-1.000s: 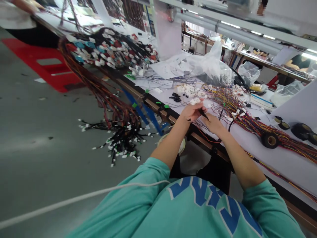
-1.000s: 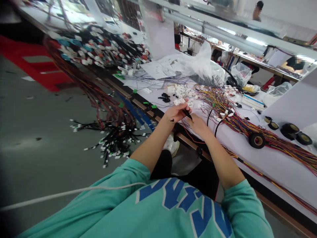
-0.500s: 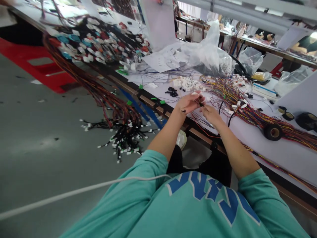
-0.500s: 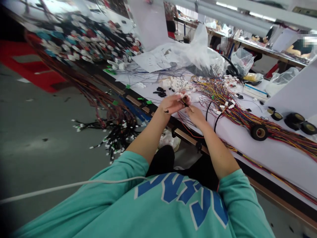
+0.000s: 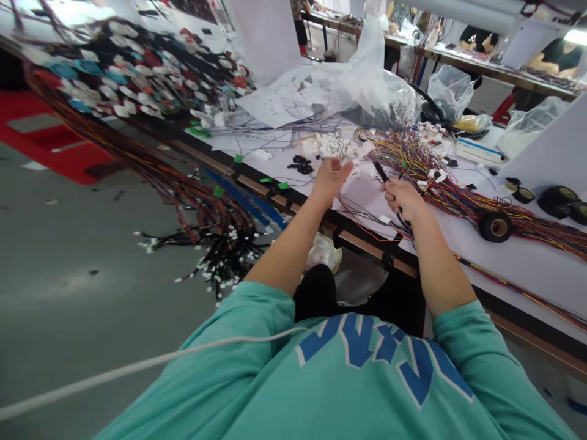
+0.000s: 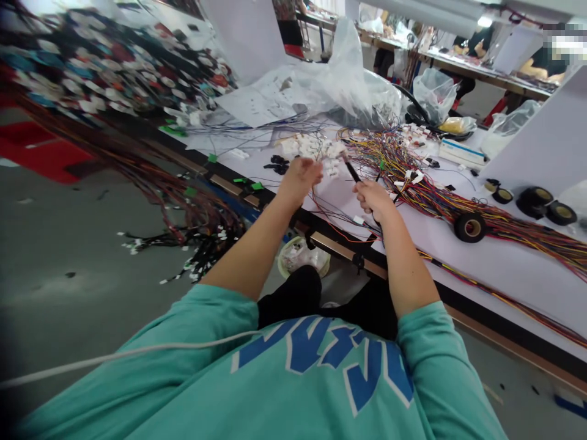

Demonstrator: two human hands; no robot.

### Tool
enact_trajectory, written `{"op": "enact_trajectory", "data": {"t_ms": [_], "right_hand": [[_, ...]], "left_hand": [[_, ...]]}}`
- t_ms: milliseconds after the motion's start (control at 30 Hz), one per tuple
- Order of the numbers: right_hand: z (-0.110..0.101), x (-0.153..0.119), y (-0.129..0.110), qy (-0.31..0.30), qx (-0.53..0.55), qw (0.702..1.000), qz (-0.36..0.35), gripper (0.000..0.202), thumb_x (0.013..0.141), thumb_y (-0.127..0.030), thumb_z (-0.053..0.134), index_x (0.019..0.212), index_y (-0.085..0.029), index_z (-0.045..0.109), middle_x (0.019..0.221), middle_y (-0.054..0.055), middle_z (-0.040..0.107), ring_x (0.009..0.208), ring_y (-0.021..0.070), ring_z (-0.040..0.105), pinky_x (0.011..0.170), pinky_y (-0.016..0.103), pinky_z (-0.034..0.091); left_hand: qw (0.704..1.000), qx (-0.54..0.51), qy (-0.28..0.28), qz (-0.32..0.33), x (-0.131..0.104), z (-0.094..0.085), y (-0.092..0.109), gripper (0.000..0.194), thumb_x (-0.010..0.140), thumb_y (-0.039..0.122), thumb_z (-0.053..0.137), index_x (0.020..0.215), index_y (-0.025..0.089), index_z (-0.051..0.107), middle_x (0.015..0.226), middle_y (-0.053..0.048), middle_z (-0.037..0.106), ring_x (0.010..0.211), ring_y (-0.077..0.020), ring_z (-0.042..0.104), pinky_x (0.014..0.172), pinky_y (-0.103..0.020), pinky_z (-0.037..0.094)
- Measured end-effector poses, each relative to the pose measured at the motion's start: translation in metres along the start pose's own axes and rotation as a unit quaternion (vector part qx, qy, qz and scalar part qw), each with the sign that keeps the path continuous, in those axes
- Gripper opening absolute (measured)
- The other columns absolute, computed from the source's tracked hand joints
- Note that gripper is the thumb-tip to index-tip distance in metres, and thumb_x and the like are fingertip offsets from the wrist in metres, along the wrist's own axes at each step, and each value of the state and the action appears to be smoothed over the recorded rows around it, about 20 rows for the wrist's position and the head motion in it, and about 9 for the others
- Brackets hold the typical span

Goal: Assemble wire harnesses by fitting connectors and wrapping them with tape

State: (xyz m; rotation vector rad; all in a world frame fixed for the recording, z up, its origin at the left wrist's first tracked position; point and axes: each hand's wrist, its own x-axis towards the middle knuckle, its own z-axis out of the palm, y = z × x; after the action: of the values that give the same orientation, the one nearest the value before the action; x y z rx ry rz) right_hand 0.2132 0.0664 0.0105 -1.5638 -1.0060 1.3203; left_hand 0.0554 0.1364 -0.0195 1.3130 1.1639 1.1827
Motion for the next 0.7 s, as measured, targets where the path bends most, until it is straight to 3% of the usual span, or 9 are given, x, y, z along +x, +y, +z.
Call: {"op": "enact_trajectory", "data": {"t_ms": [67,133,167,233,333,467,600,700], "right_hand": [[-0.006,0.006,0.002,0.017,0.057,0.998,-0.005,0.022,0.088,-0.018,0.034,0.068,-0.018,0.042,0.04,-0.011,0.028,0.028,0.0024,0.02,0.03,0.013,0.013],[-0.011,0.011,0.004,0.021,0.097,0.995,-0.003,0.022,0.088,-0.019,0.035,0.067,-0.018,0.042,0.04,-0.011,0.028,0.028,0.0022,0.02,0.03,0.013,0.015],[-0.013,0.013,0.005,0.022,0.112,0.993,0.0,0.022,0.088,-0.019,0.035,0.067,-0.018,0.042,0.04,-0.011,0.028,0.029,0.0022,0.02,0.031,0.013,0.015],[-0.016,0.015,0.007,0.033,0.14,0.99,0.002,0.023,0.089,-0.019,0.034,0.067,-0.018,0.042,0.041,-0.011,0.028,0.029,0.0021,0.021,0.031,0.013,0.016],[-0.021,0.017,0.01,0.077,0.196,0.977,-0.022,0.026,0.091,-0.02,0.03,0.068,-0.018,0.042,0.042,-0.011,0.027,0.029,0.0025,0.021,0.031,0.014,0.016],[-0.034,0.022,0.011,0.125,0.249,0.958,-0.065,0.027,0.092,-0.024,0.028,0.069,-0.019,0.04,0.044,-0.011,0.026,0.03,0.0032,0.021,0.031,0.014,0.019],[-0.05,0.024,0.009,0.108,0.245,0.959,-0.088,0.027,0.093,-0.027,0.03,0.069,-0.02,0.04,0.046,-0.01,0.026,0.033,0.0035,0.022,0.033,0.014,0.023],[-0.058,0.021,0.006,0.076,0.228,0.967,-0.08,0.028,0.093,-0.027,0.031,0.069,-0.02,0.041,0.047,-0.01,0.025,0.034,0.0034,0.022,0.035,0.014,0.023]], "left_hand": [[0.976,0.131,-0.148,0.091,-0.023,-0.005,-0.009,0.04,0.064,0.039,0.068,0.094,0.016,0.056,0.101,-0.009,0.06,0.1,-0.0217,0.056,0.092,-0.034,0.039],[0.91,0.255,-0.285,0.157,-0.045,-0.005,-0.016,0.066,0.049,0.045,0.076,0.105,0.017,0.055,0.118,-0.013,0.055,0.117,-0.0299,0.045,0.102,-0.04,0.029],[0.88,0.312,-0.31,0.178,-0.055,-0.003,-0.018,0.074,0.047,0.047,0.077,0.11,0.016,0.053,0.122,-0.015,0.053,0.12,-0.0324,0.041,0.104,-0.042,0.025],[0.83,0.414,-0.312,0.209,-0.067,0.002,-0.019,0.075,0.055,0.051,0.072,0.116,0.013,0.05,0.123,-0.019,0.051,0.121,-0.0347,0.04,0.102,-0.045,0.025],[0.763,0.527,-0.292,0.234,-0.073,0.01,-0.013,0.051,0.075,0.051,0.054,0.108,0.012,0.054,0.11,-0.02,0.058,0.11,-0.0333,0.048,0.091,-0.044,0.033],[0.687,0.586,-0.353,0.244,-0.074,0.016,-0.004,0.031,0.085,0.042,0.043,0.093,0.015,0.058,0.096,-0.014,0.063,0.096,-0.0274,0.055,0.078,-0.036,0.038],[0.657,0.6,-0.376,0.258,-0.078,0.019,0.002,0.027,0.087,0.032,0.041,0.09,0.012,0.059,0.094,-0.016,0.063,0.094,-0.0265,0.057,0.077,-0.032,0.038],[0.681,0.588,-0.371,0.23,-0.075,0.018,0.011,0.026,0.087,0.03,0.039,0.092,0.013,0.058,0.092,-0.014,0.064,0.087,-0.0244,0.058,0.071,-0.03,0.037]]}}
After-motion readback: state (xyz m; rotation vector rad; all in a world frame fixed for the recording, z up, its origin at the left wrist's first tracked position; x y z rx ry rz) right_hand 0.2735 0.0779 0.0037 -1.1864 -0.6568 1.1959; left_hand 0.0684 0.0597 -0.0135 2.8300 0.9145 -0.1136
